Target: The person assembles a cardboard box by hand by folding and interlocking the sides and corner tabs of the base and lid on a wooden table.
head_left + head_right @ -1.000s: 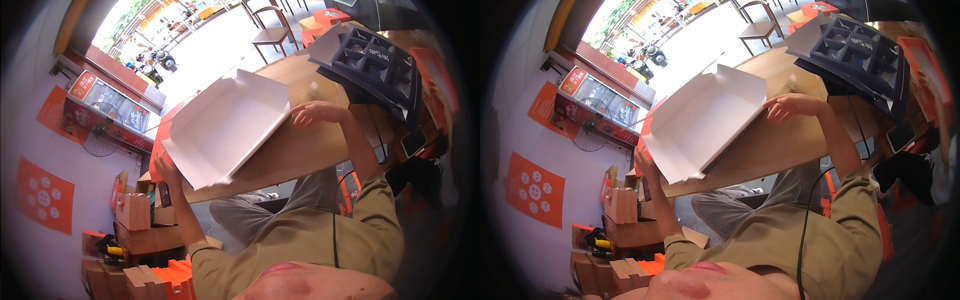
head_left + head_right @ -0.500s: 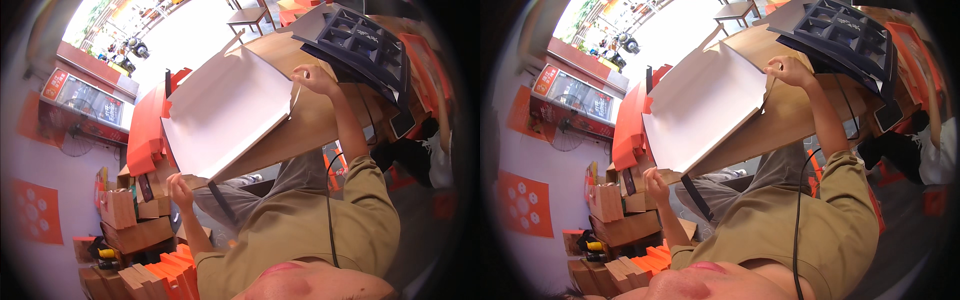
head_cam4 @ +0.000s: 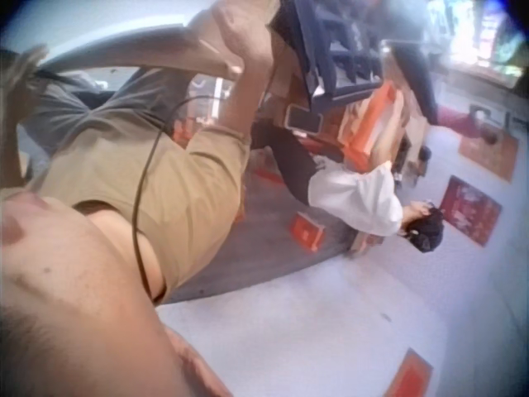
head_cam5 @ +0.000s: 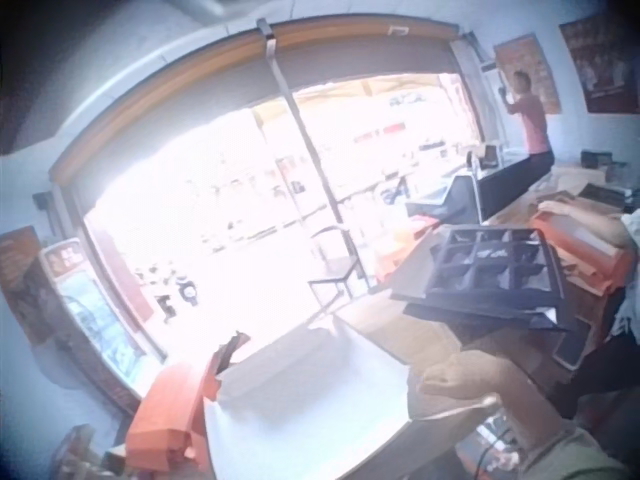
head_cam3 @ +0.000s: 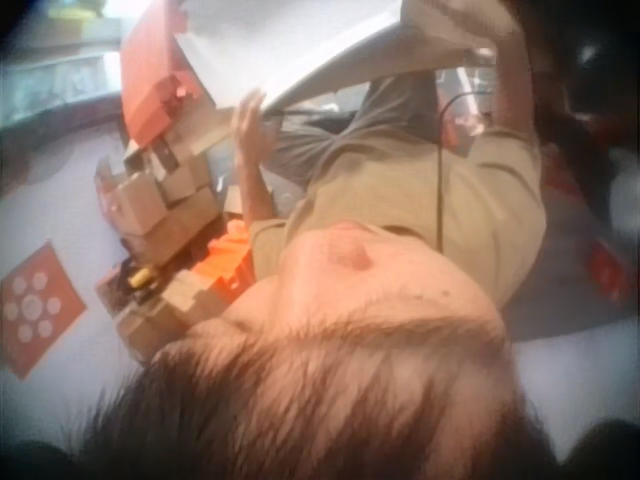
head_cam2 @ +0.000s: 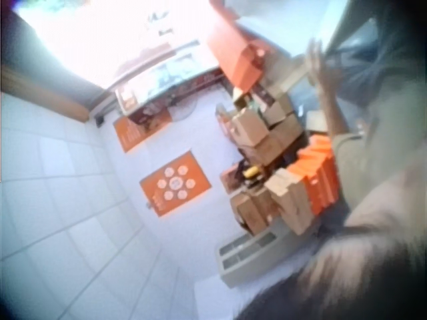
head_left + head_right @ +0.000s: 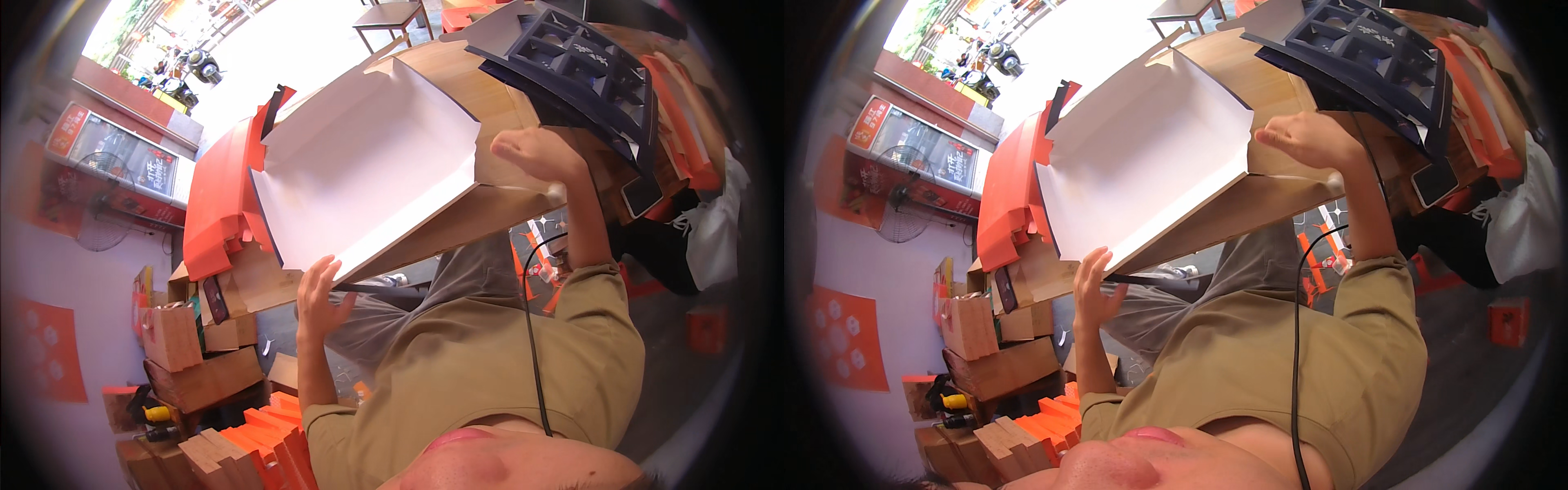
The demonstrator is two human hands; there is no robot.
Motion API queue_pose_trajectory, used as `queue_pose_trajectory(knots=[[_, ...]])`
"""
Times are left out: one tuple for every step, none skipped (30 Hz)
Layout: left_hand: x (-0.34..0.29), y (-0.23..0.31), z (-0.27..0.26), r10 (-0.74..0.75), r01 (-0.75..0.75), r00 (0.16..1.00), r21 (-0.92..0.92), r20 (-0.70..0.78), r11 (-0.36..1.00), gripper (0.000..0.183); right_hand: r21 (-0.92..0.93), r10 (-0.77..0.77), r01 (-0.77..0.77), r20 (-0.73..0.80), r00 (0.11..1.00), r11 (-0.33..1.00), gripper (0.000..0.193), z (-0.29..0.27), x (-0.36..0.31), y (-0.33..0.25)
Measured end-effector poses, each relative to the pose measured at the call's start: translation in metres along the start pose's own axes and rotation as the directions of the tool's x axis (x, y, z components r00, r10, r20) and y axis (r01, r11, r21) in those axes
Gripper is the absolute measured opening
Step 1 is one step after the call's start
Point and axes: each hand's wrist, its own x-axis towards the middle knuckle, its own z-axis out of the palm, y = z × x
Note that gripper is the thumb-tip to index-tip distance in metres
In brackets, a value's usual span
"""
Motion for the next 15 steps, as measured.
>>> queue_pose_trajectory(knots=[[0.001,-0.005,0.005,-0.041,0.04,0.999,-0.025,-0.011,0.999,0.07,0.113,0.059,-0.088,0.236,0.97,0.99,0.069,-0.015,-0.007,-0.007],[0.0,-0.012,0.01,-0.083,0.082,0.996,-0.05,-0.021,0.995,0.068,0.206,0.037,-0.102,0.294,0.955,0.973,0.062,-0.016,-0.011,-0.007],[-0.001,-0.017,0.016,-0.128,0.125,0.991,-0.074,-0.031,0.989,0.066,0.297,0.008,-0.119,0.349,0.937,0.948,0.056,-0.016,-0.015,-0.007],[-0.001,-0.021,0.023,-0.134,0.124,0.986,-0.105,-0.103,0.987,0.063,0.384,-0.025,-0.141,0.395,0.918,0.912,0.052,-0.015,-0.018,-0.006],[0.002,-0.025,0.028,-0.137,0.114,0.975,-0.134,-0.174,0.984,0.06,0.443,-0.108,-0.082,0.388,0.915,0.893,0.048,-0.008,-0.016,0.003],[0.004,-0.029,0.032,-0.143,0.105,0.959,-0.164,-0.246,0.981,0.058,0.434,-0.159,0.0,0.33,0.93,0.901,0.051,0.0,-0.017,0.009],[0.006,-0.031,0.038,-0.184,0.117,0.943,-0.241,-0.277,0.963,0.051,0.42,-0.212,0.081,0.275,0.938,0.904,0.055,0.004,-0.016,0.005],[0.013,-0.026,0.036,-0.198,0.149,0.946,-0.199,-0.258,0.969,0.048,0.403,-0.265,0.16,0.222,0.938,0.901,0.059,0.004,-0.014,-0.008],[0.02,-0.021,0.033,-0.215,0.181,0.947,-0.156,-0.241,0.971,0.046,0.333,-0.171,0.063,0.307,0.936,0.941,0.07,-0.004,-0.01,-0.021],[0.029,-0.017,0.03,-0.229,0.209,0.947,-0.11,-0.227,0.972,0.043,0.274,-0.249,0.195,0.177,0.952,0.942,0.071,0.004,-0.004,-0.022],[0.038,-0.016,0.031,-0.154,0.141,0.953,-0.068,-0.26,0.988,0.037,0.197,-0.337,0.321,0.051,0.94,0.926,0.071,0.019,0.007,-0.019],[0.043,-0.015,0.03,-0.172,0.169,0.954,-0.036,-0.245,0.985,0.036,0.105,-0.428,0.433,-0.066,0.901,0.895,0.072,0.03,0.016,-0.017],[0.046,-0.015,0.03,-0.196,0.201,0.953,0.001,-0.232,0.98,0.035,0.127,-0.415,0.421,-0.071,0.907,0.898,0.064,0.035,0.027,-0.024],[0.049,-0.015,0.029,-0.219,0.233,0.951,0.037,-0.22,0.972,0.034,0.138,-0.429,0.433,-0.057,0.901,0.891,0.062,0.043,0.039,-0.028],[0.051,-0.016,0.032,-0.239,0.265,0.945,0.093,-0.223,0.96,0.033,0.149,-0.444,0.445,-0.044,0.895,0.883,0.059,0.054,0.051,-0.029]])
